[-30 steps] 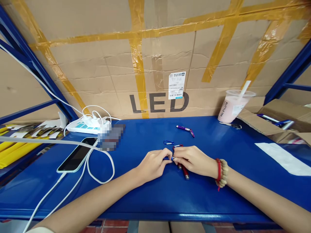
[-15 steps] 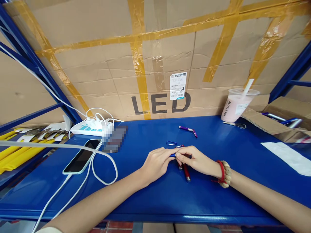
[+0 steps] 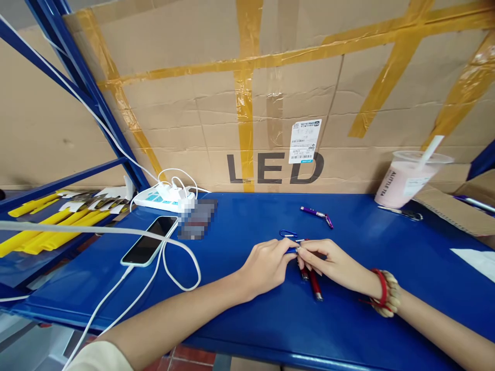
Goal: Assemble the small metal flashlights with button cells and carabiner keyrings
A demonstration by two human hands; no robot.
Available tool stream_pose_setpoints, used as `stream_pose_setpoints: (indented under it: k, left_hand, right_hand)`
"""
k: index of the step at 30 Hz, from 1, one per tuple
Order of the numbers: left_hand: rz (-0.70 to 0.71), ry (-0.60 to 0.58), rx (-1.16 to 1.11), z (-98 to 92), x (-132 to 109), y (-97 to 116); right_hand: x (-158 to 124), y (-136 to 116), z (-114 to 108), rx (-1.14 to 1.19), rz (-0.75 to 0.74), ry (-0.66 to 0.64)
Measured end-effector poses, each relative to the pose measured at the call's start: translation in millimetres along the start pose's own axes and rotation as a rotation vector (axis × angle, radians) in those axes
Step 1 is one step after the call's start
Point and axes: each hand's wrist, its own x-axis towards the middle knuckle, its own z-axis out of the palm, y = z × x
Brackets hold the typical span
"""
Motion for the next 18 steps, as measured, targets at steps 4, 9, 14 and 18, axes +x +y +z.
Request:
stream_pose_setpoints:
  k: [4,9,14,18]
  left_hand:
    - [-0.109,-0.016,-0.094,-2.2,1,1]
    - [-0.172,0.000,-0.178,-1.5,2,-2]
    - [-0.230,-0.004,-0.199,-1.0,3,-3]
    - [-0.255,0.006,-0.204,-1.9,4,-3]
  right_hand:
    - [3,1,-2,-0.068,-0.010,0.078]
    - [5,5,-11,-0.172,0.018,0.299]
    - [7,22,-19,-0.429,0.019,0.438]
    - [6,28,-29,-0.622,0.030,0.526]
